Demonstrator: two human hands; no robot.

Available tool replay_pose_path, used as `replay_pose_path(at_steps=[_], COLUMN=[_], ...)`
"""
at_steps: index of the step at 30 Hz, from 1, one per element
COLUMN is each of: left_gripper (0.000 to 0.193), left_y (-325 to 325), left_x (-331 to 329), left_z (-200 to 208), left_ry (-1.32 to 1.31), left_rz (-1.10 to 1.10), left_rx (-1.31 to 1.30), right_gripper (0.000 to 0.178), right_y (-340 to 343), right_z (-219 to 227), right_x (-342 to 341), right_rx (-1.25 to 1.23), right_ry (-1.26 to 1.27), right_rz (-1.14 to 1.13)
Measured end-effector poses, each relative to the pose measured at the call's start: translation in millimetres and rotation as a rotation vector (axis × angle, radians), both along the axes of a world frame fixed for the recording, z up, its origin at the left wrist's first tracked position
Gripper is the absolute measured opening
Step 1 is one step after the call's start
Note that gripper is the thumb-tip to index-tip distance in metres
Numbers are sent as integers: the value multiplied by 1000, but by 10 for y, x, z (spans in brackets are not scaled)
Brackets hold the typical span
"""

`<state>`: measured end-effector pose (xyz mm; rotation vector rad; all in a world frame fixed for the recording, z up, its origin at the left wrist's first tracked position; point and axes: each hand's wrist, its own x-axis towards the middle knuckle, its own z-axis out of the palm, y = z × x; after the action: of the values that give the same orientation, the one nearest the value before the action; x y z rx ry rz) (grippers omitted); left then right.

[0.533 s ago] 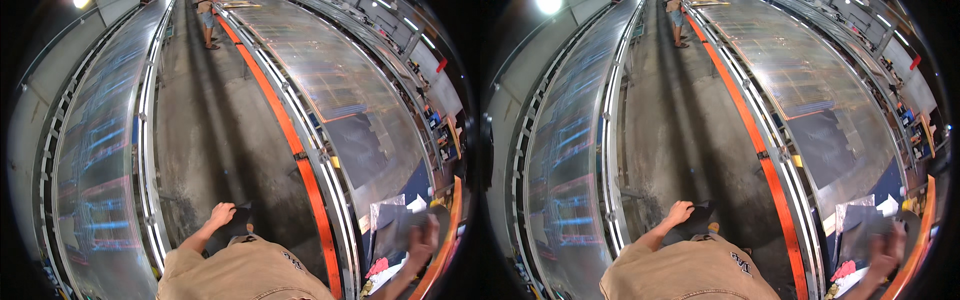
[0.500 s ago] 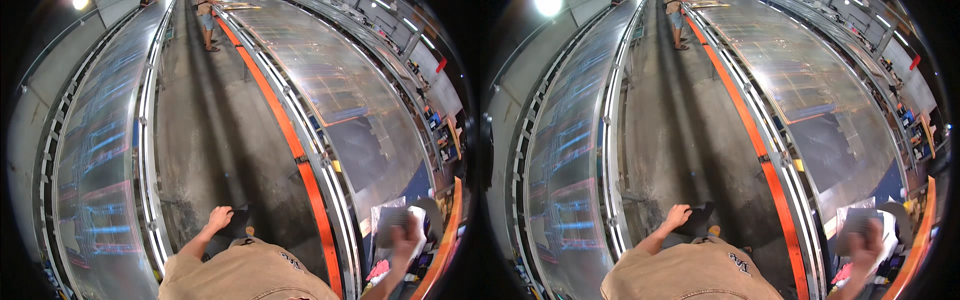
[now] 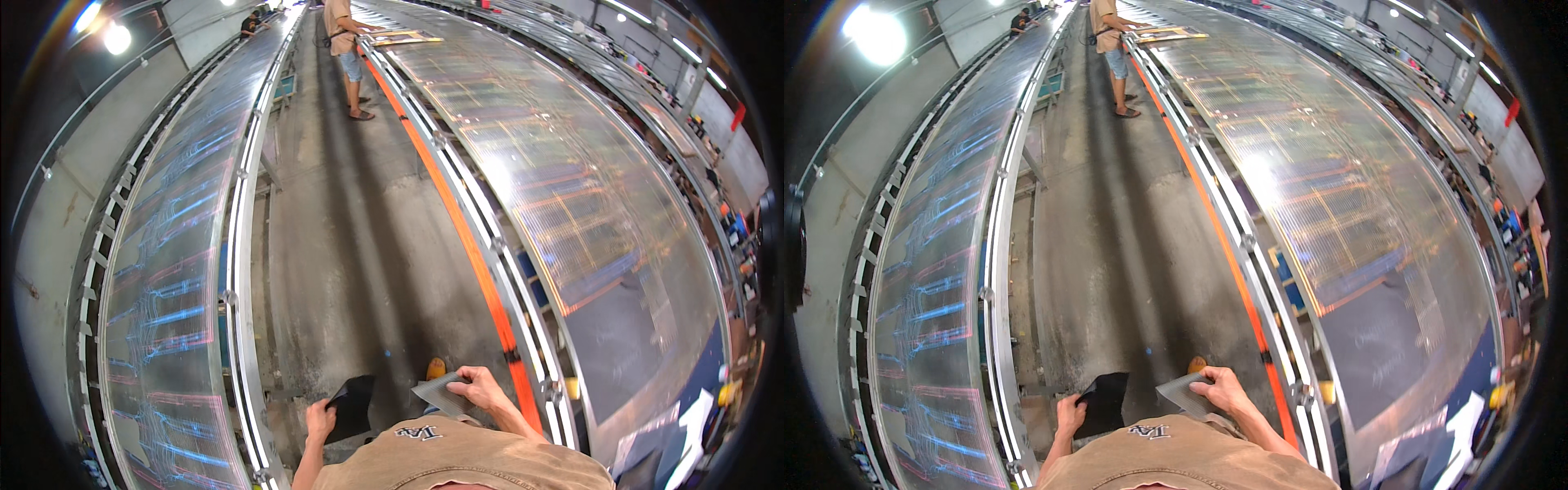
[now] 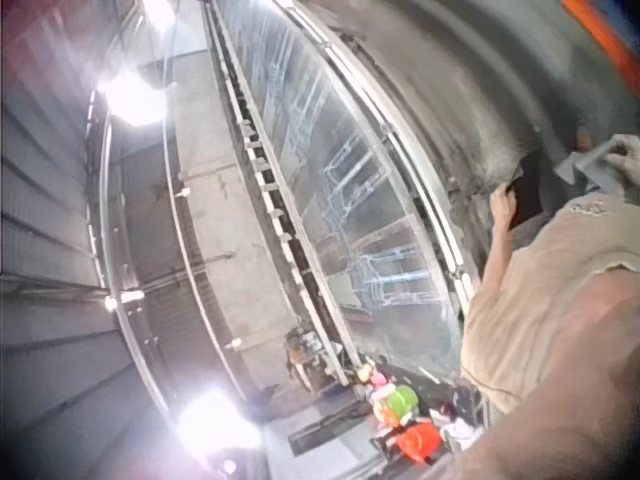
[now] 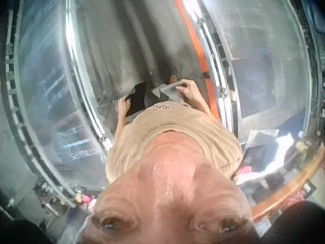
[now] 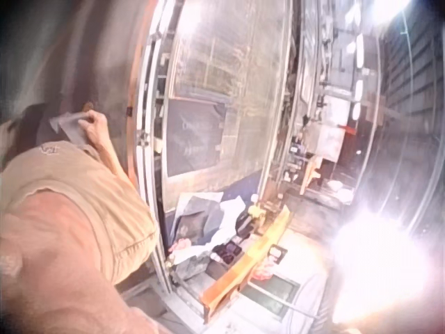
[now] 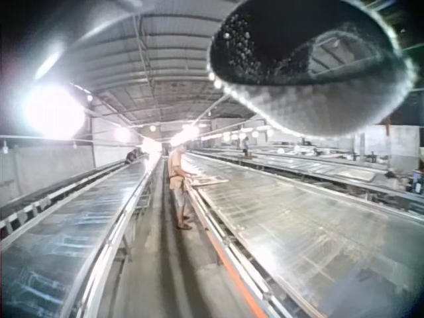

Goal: The person walks along a long, curved, transparent surface and repeatedly places rectangular grey sheets onto it. They smooth the sheets down with their hands and adjust their positions to align with the surface.

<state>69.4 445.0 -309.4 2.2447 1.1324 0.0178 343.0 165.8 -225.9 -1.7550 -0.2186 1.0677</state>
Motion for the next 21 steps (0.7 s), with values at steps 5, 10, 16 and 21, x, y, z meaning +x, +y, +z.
replay_pose_path(at_steps=[5,10,16,21], left_gripper=[27,35,36,37], left_y=[285,411,1132,2732], left_x=[-173,-445,341,1726], left_z=[-300,-1078,-1923,-2056], left_ry=[164,526,589,321], left_rz=[312,644,776,653], left_rx=[-16,-114,-170,-112], right_gripper=[10,14,19,16], right_y=[887,1708,2632,3496], right_z=[49,229,-42,-2], right_x=[1064,1905,2743,3327], right_rx=[48,67,-69,-194], right_ry=[3,-172,-322,-175], right_rz=[120,152,143,9])
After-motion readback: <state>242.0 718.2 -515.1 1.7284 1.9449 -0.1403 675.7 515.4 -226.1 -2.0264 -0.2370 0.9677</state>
